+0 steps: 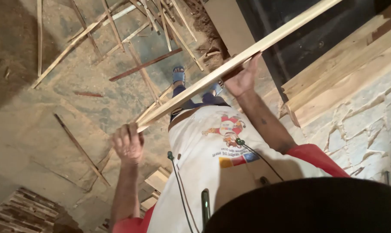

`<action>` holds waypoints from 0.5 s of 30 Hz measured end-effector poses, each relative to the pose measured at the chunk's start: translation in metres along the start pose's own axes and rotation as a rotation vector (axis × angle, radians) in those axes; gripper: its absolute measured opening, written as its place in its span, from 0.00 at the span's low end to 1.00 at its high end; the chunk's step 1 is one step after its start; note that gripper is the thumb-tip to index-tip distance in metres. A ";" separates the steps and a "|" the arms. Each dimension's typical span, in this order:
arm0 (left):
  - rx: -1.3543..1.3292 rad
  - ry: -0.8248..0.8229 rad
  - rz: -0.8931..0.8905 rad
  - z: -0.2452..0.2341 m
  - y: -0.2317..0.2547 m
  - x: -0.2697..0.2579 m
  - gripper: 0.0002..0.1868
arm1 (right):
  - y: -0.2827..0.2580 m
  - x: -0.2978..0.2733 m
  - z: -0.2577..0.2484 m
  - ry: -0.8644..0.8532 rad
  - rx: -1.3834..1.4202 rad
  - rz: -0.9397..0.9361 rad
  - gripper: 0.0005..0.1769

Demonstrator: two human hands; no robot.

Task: Organizing and inspecting wooden boards at a woodworking station.

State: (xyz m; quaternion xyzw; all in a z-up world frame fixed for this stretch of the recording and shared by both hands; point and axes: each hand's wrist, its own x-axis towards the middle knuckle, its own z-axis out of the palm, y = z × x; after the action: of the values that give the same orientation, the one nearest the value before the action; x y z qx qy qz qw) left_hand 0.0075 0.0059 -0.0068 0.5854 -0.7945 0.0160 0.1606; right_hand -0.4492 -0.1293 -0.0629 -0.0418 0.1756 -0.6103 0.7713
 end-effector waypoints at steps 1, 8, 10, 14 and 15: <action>-0.003 0.007 0.006 -0.010 0.001 -0.006 0.23 | 0.011 -0.002 0.008 -0.004 -0.004 -0.008 0.43; -0.115 -0.092 -0.055 -0.036 0.000 0.042 0.33 | 0.002 -0.032 0.095 0.235 -0.021 -0.120 0.51; -0.140 -0.192 -0.040 -0.044 0.008 0.064 0.37 | -0.009 -0.049 0.093 0.072 -0.101 -0.178 0.44; -0.396 -0.433 0.007 -0.059 0.035 0.104 0.45 | -0.041 -0.083 0.059 0.323 -0.256 -0.316 0.29; -0.407 -0.565 0.023 -0.059 0.039 0.110 0.46 | -0.047 -0.090 0.052 0.466 -0.209 -0.360 0.27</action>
State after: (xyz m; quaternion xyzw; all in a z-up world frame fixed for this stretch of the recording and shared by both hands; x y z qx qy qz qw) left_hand -0.0439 -0.0716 0.0853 0.5137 -0.8011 -0.3035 0.0476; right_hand -0.4937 -0.0629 0.0185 -0.0103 0.3990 -0.7089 0.5815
